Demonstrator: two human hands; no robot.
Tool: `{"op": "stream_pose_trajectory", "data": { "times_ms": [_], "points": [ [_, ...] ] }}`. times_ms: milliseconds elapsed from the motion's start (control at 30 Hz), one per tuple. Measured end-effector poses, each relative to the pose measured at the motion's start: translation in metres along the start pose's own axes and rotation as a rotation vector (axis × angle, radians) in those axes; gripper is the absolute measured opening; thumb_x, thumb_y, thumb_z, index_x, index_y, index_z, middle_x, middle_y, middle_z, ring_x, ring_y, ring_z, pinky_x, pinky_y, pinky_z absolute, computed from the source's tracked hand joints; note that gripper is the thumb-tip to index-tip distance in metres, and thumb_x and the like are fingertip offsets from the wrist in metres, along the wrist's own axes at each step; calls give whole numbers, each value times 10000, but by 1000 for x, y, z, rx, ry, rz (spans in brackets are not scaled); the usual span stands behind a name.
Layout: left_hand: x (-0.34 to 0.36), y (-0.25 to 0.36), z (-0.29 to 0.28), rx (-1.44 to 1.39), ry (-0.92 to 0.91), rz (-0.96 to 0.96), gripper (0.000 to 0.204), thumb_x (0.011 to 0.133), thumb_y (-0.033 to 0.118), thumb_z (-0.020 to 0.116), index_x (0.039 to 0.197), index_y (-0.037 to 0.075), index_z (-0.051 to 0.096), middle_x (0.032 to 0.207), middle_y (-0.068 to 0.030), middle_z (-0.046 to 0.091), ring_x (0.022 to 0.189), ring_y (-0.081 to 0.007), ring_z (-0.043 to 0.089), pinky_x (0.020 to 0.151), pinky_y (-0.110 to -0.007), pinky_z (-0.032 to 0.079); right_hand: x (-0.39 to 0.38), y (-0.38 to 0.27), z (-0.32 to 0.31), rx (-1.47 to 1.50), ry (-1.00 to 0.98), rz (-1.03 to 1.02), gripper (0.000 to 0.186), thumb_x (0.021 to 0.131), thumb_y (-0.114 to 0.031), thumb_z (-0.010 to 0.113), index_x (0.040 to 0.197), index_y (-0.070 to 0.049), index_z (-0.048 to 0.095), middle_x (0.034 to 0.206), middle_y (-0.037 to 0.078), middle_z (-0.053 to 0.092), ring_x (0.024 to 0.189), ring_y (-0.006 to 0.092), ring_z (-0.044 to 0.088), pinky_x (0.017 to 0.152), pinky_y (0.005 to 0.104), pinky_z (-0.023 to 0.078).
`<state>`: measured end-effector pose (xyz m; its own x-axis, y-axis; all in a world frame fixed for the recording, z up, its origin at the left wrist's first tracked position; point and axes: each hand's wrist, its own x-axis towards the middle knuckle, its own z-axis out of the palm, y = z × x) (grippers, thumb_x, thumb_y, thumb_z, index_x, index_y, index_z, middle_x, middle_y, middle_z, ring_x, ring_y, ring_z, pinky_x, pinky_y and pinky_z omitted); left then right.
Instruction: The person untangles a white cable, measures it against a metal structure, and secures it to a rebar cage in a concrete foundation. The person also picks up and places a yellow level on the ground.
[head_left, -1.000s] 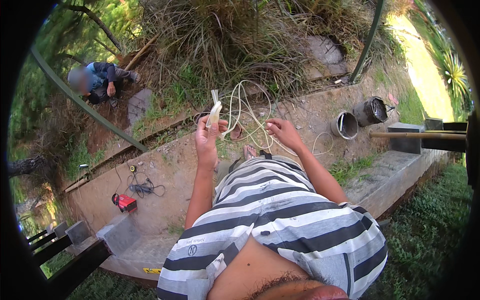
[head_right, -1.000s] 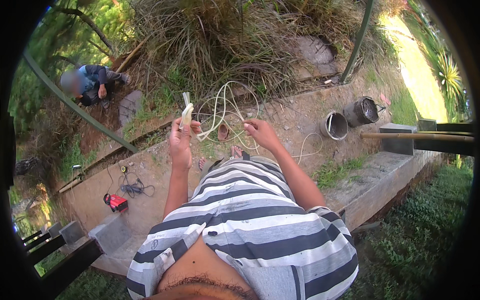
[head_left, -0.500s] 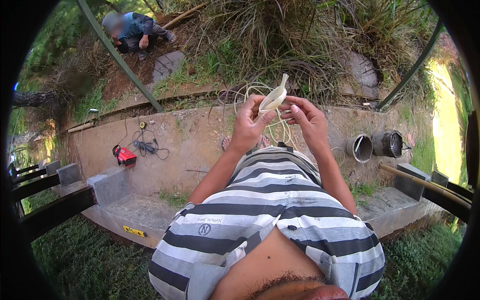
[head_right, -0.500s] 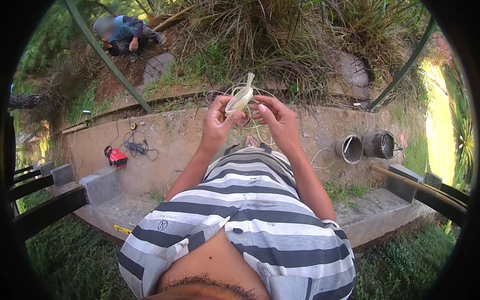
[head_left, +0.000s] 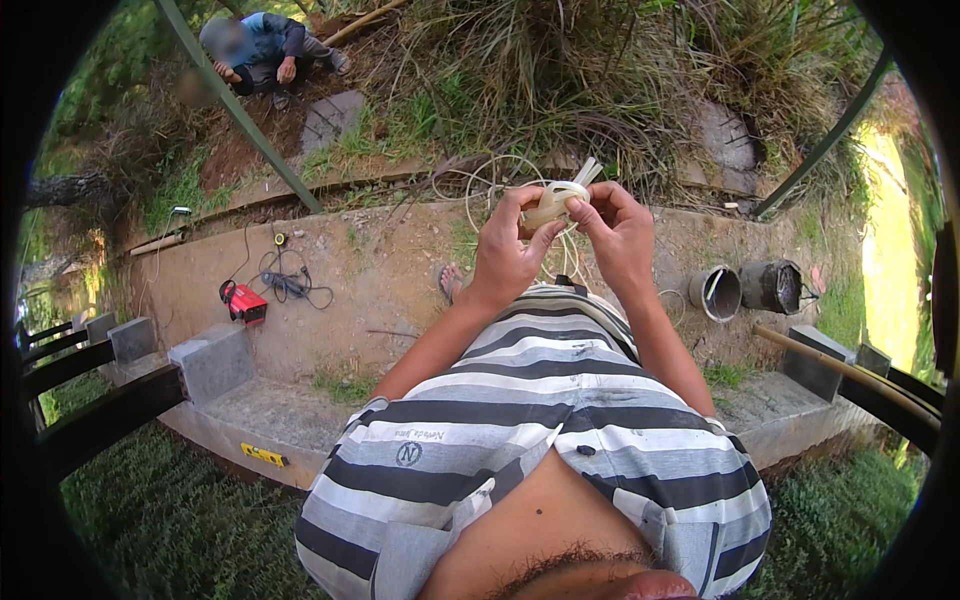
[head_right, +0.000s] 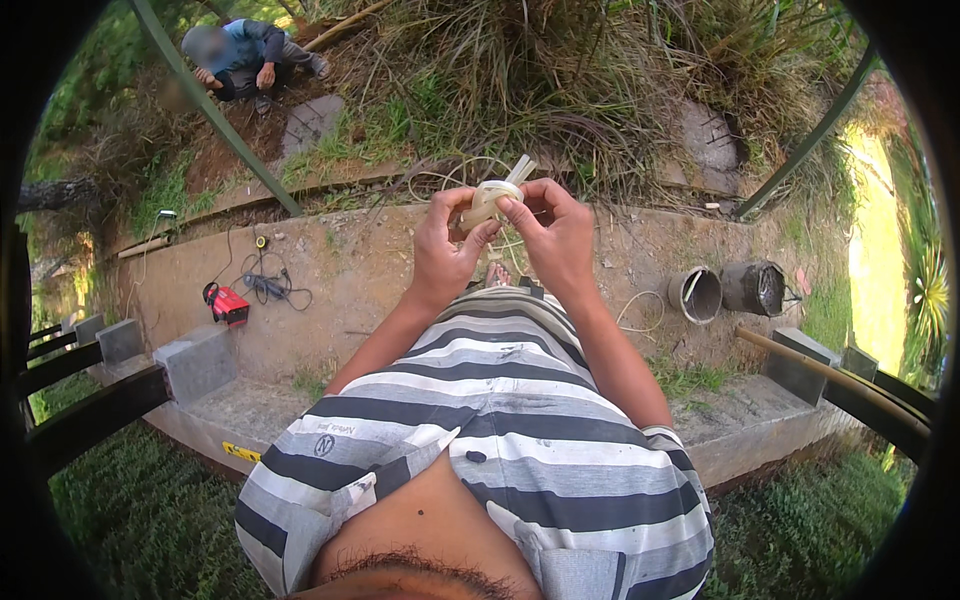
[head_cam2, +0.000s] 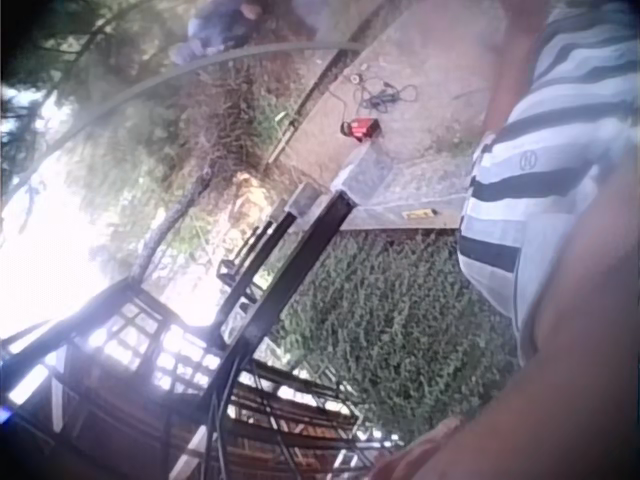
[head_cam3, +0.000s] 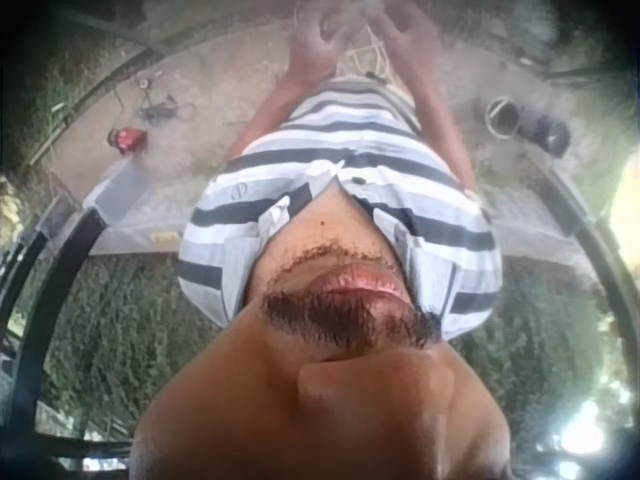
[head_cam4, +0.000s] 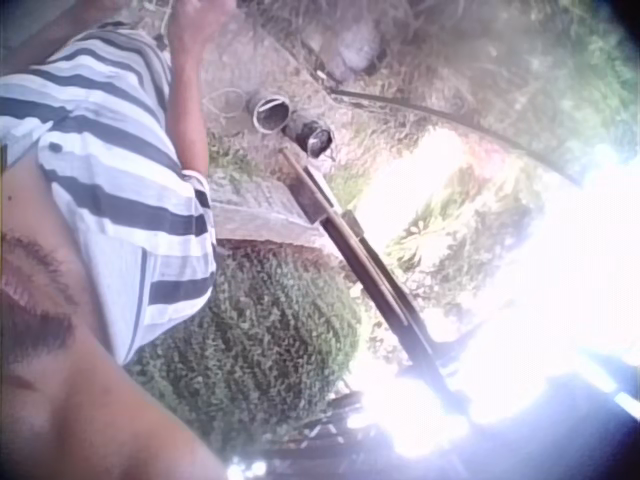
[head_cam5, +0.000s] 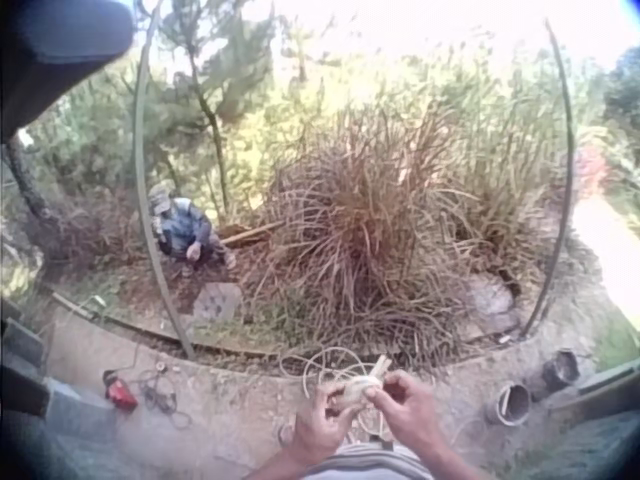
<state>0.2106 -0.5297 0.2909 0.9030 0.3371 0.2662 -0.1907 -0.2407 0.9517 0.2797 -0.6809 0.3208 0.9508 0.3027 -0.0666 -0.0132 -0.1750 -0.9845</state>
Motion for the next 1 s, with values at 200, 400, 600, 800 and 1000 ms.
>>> {"op": "stream_pose_trajectory", "data": {
  "times_ms": [200,400,600,800,1000],
  "points": [
    [6,8,-3,304,43,238,174,937,151,737,1022,29,647,900,-120,722,739,-260,716,626,-357,559,2,-9,1,-185,130,-145,205,948,-184,746,971,14,703,802,52,727,720,109,680,640,268,523],
    [8,-3,-21,417,134,289,97,950,139,708,929,52,671,807,-84,712,652,-262,682,571,-360,521,33,3,-72,67,405,-114,205,1030,-209,649,1020,-5,661,883,48,707,758,93,675,662,237,560],
    [23,13,-14,347,-36,473,252,903,131,750,1106,57,619,1050,-147,688,909,-324,684,720,-388,547,9,-4,-64,-39,263,-172,179,988,-164,707,996,8,660,849,45,712,743,79,666,651,224,529],
    [19,5,15,322,-71,393,370,850,56,788,1135,28,553,1042,-169,643,899,-354,673,757,-430,556,-9,-5,-9,-44,205,-144,156,903,-114,746,882,26,680,791,94,731,710,114,719,632,269,572],
    [17,4,19,408,-287,272,286,856,41,753,1074,8,571,976,-182,636,864,-378,657,721,-453,532,-9,10,-28,-482,233,-364,199,848,-96,731,1011,-7,657,858,119,700,755,254,711,674,356,575]
  ]
}}
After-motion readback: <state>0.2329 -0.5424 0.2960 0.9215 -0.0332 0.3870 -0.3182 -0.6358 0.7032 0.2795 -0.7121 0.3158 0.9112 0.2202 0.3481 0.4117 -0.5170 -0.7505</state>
